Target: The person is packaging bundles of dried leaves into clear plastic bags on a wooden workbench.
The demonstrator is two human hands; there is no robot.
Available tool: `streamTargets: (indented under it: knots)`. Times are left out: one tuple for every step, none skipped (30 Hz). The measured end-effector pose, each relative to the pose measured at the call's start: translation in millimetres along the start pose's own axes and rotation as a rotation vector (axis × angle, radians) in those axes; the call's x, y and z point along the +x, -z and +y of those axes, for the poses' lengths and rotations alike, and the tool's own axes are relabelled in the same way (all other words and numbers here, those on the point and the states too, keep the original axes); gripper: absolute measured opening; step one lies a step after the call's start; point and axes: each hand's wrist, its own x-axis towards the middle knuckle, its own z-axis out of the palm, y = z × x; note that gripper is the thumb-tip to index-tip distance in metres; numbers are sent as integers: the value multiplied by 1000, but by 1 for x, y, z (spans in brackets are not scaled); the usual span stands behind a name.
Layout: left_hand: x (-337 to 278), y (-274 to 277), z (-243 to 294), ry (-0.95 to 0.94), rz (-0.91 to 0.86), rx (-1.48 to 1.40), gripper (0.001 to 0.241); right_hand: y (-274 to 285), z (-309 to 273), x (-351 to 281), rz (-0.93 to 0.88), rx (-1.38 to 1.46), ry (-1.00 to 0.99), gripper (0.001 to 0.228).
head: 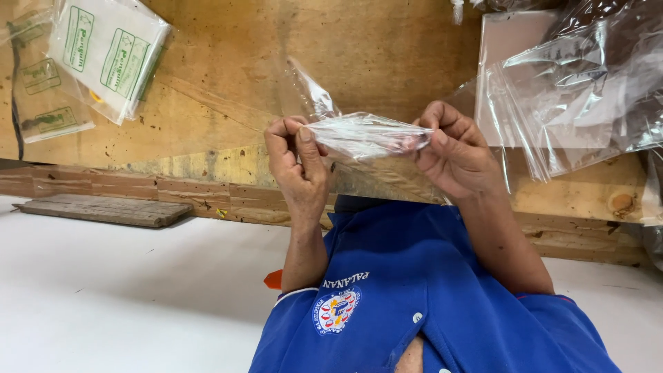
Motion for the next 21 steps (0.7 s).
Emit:
streamTargets:
  knots:
    - [-2, -1, -3, 2, 8, 2, 14, 6, 2, -3, -3, 74, -21, 19]
    - [-5, -2, -5, 5, 16, 3, 14, 11, 4, -7, -5, 149, -42, 21]
    - [-8, -3, -6, 3, 23, 3, 14, 9, 5, -7, -11, 146, -46, 21]
    - [-12, -4, -7, 102, 53, -192, 13, 5, 6, -7, 12, 119, -54, 21]
    - [-12, -5, -8, 188, 87, -388, 14, 1, 7, -2, 20, 90, -61, 22]
    - [-18, -5, -24, 172, 99, -389, 14, 4, 10, -5, 2, 86, -64, 22]
    - [-20, -4, -41, 333, 105, -603, 13, 7, 13, -5, 11, 28, -42, 22]
    - [-22, -2, -57, 491, 102, -818, 14, 9, 16, -4, 20, -29, -19, 22]
    - [-19, -6, -45, 463, 113, -817, 14, 0, 15, -2, -9, -29, -20, 22]
    - [-16, -10, -34, 445, 3, -882, 35, -10, 14, -1, -13, -51, 25, 18]
    - [-16, -14, -22, 434, -111, -943, 57, -19, 14, -3, -9, -71, 69, 15]
    - [-13, -16, -18, 413, -103, -939, 57, -20, 15, -1, -31, -70, 67, 15]
    - [-12, -19, -15, 328, -99, -814, 64, -21, 15, -1, -23, -114, 92, 15]
    - [-11, -22, -11, 244, -94, -688, 76, -20, 15, -2, -15, -158, 118, 14]
    - [-11, -24, -13, 239, -86, -688, 76, -21, 13, -1, -24, -160, 113, 14]
    - [-11, -26, -15, 174, -42, -570, 69, -22, 11, 1, -3, -109, 123, 14]
    - [-11, -27, -18, 111, -1, -451, 63, -22, 9, 2, 20, -57, 134, 15]
    - [-8, -26, -13, 107, 5, -451, 63, -11, 7, 2, 14, -58, 130, 15]
    - [-7, -25, -8, 79, 14, -318, 60, 0, 6, 1, 22, -30, 145, 16]
    - [-5, -24, -4, 51, 23, -184, 57, 12, 5, 0, 30, -1, 161, 16]
    - [-5, -25, -15, 52, 24, -183, 57, 0, 4, 1, 30, 0, 160, 16]
